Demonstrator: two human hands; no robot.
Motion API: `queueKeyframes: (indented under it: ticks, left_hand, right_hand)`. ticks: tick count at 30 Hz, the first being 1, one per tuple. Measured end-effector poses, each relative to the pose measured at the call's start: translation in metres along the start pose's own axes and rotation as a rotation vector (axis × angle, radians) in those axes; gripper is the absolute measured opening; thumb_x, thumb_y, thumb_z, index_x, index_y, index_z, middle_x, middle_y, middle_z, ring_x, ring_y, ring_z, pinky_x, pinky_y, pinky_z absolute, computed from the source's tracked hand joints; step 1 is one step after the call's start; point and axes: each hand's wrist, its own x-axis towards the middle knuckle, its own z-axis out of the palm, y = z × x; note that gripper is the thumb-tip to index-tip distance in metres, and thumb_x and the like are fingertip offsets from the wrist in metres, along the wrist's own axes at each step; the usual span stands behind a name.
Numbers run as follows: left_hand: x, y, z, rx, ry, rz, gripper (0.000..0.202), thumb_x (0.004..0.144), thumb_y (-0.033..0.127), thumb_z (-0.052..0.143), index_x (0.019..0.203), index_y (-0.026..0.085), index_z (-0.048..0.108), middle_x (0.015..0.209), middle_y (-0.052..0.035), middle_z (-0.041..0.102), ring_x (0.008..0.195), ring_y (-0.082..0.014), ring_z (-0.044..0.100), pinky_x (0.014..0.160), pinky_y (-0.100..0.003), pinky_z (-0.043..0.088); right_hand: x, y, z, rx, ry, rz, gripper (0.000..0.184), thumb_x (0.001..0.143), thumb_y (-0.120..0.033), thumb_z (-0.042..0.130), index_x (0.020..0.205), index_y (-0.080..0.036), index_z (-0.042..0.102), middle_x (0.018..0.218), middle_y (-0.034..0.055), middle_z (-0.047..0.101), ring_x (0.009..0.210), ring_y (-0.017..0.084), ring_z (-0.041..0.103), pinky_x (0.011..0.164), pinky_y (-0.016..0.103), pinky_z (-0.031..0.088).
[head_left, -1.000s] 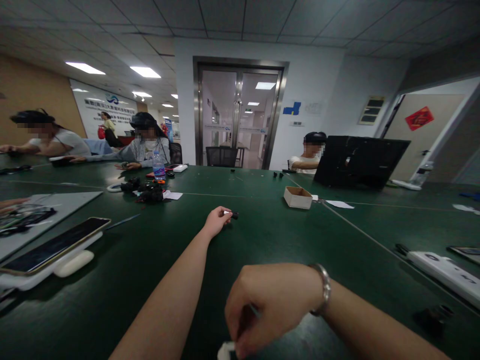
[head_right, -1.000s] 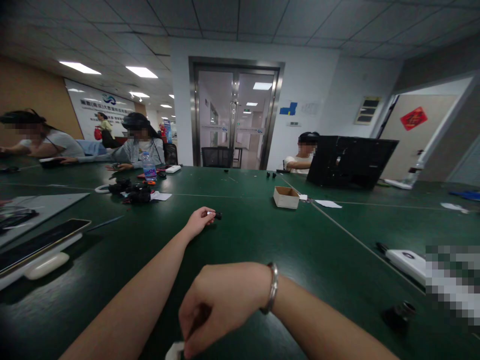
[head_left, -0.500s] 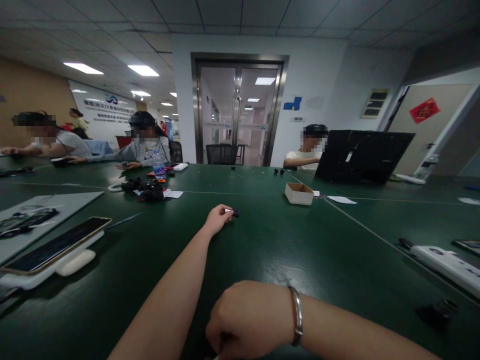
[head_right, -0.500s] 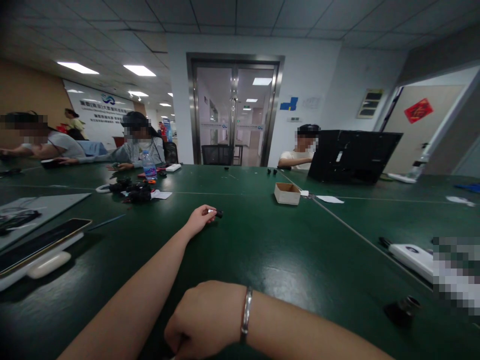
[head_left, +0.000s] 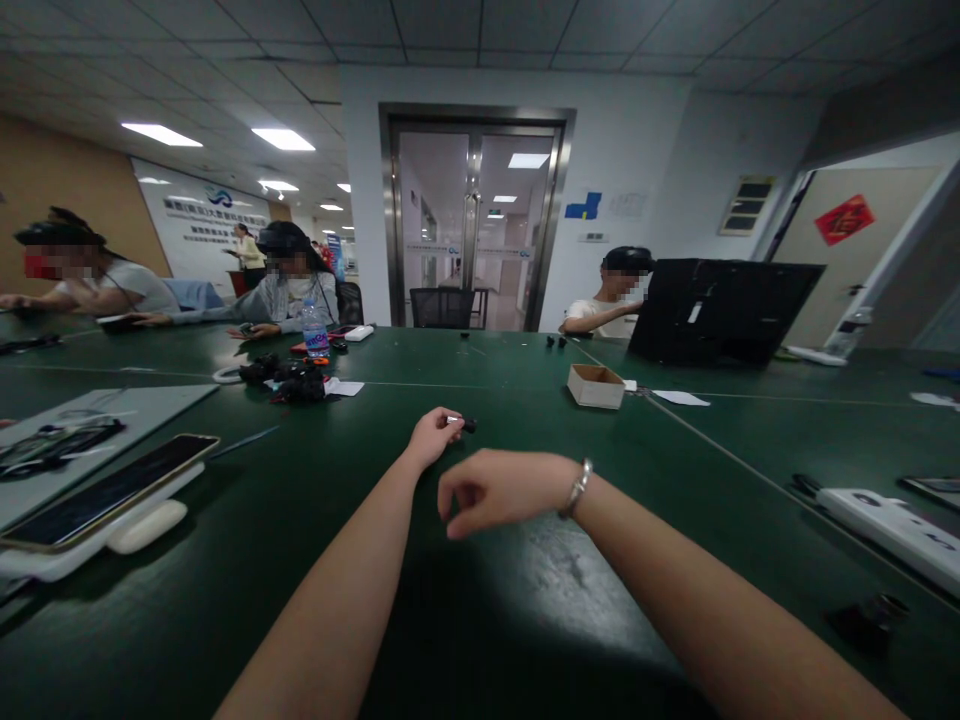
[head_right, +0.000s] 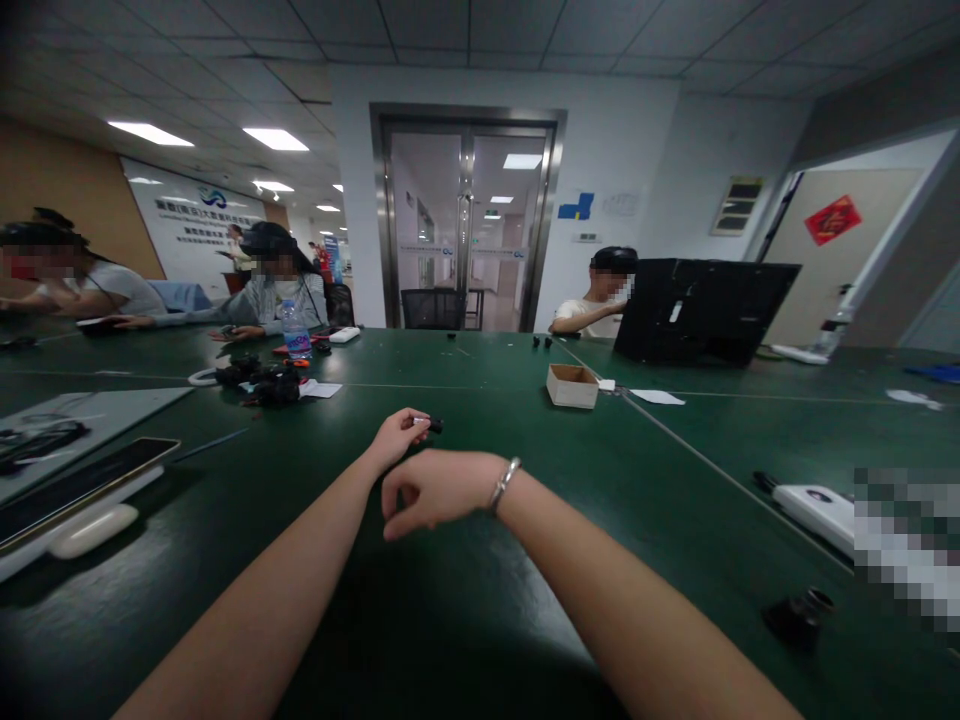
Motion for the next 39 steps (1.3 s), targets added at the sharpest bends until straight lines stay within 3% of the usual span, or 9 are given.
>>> queueKeyframes:
  ticks: [3,5,6,8,12,16,26,39]
  left_hand:
    - [0.002,-0.003,-0.002,-0.033,0.007,0.005,0.025,0.070,0.028,0.067,0.087,0.012,0.059,0.075,-0.0047,0.062,0.067,-0.0129,0.058,0.060,-0.024,0.045]
    - [0.002,-0.004,-0.004,-0.043,0.023,-0.015,0.025,0.072,0.027,0.065,0.092,0.012,0.058,0.079,-0.0057,0.063,0.068,-0.0125,0.058,0.059,-0.024,0.045]
    - [0.003,-0.004,-0.005,-0.046,0.033,-0.027,0.025,0.074,0.026,0.063,0.094,0.012,0.058,0.080,-0.0058,0.063,0.068,-0.0122,0.058,0.059,-0.023,0.045]
    - [0.003,-0.004,-0.005,-0.054,0.044,-0.035,0.023,0.076,0.024,0.061,0.096,0.013,0.058,0.081,-0.0060,0.063,0.069,-0.0118,0.059,0.059,-0.023,0.045]
    - [0.002,-0.001,-0.004,-0.069,0.070,-0.041,0.021,0.076,0.022,0.061,0.094,0.013,0.058,0.077,-0.0047,0.062,0.069,-0.0116,0.059,0.060,-0.022,0.046]
    - [0.001,0.001,-0.002,-0.047,0.057,-0.053,0.021,0.074,0.023,0.063,0.092,0.012,0.058,0.074,-0.0042,0.062,0.067,-0.0117,0.059,0.060,-0.023,0.046]
    - [-0.002,0.005,0.000,0.080,0.048,-0.082,0.028,0.074,0.039,0.061,0.079,0.012,0.058,0.065,-0.0052,0.063,0.057,-0.0133,0.058,0.053,-0.024,0.044]
    - [-0.005,0.002,-0.004,0.416,0.071,-0.017,0.053,0.078,0.063,0.039,0.066,0.016,0.061,0.054,-0.0036,0.060,0.048,-0.0139,0.055,0.051,-0.025,0.040]
  right_hand:
    - [0.024,0.052,-0.021,0.101,0.417,0.195,0.018,0.079,-0.029,0.059,0.091,-0.015,0.057,0.069,-0.0017,0.056,0.050,0.006,0.050,0.048,0.018,0.036]
    - [0.041,0.087,-0.023,0.176,0.675,0.353,0.025,0.077,-0.029,0.063,0.096,-0.016,0.053,0.066,-0.0019,0.055,0.047,0.007,0.049,0.045,0.018,0.036]
    - [0.049,0.101,-0.020,0.247,0.741,0.411,0.030,0.076,-0.031,0.064,0.100,-0.016,0.051,0.065,-0.0021,0.055,0.046,0.007,0.048,0.044,0.018,0.036]
    - [0.062,0.121,-0.009,0.502,0.737,0.454,0.036,0.078,-0.035,0.062,0.106,-0.017,0.048,0.063,-0.0018,0.055,0.044,0.008,0.050,0.042,0.019,0.038]
    - [0.079,0.134,0.015,1.048,0.753,0.274,0.024,0.086,-0.027,0.053,0.105,-0.015,0.045,0.063,-0.0010,0.056,0.044,0.008,0.053,0.042,0.018,0.042]
    - [0.082,0.136,0.025,1.251,0.812,0.174,0.018,0.084,-0.017,0.054,0.101,-0.013,0.047,0.060,0.0001,0.058,0.044,0.008,0.053,0.041,0.017,0.043]
    - [0.079,0.143,0.032,1.331,0.818,0.085,0.019,0.083,-0.006,0.050,0.101,-0.012,0.051,0.063,0.0023,0.059,0.051,0.009,0.057,0.051,0.020,0.049]
    - [0.078,0.149,0.034,1.305,0.789,0.013,0.028,0.080,-0.001,0.050,0.105,-0.013,0.052,0.079,0.0041,0.063,0.056,0.008,0.060,0.055,0.020,0.052]
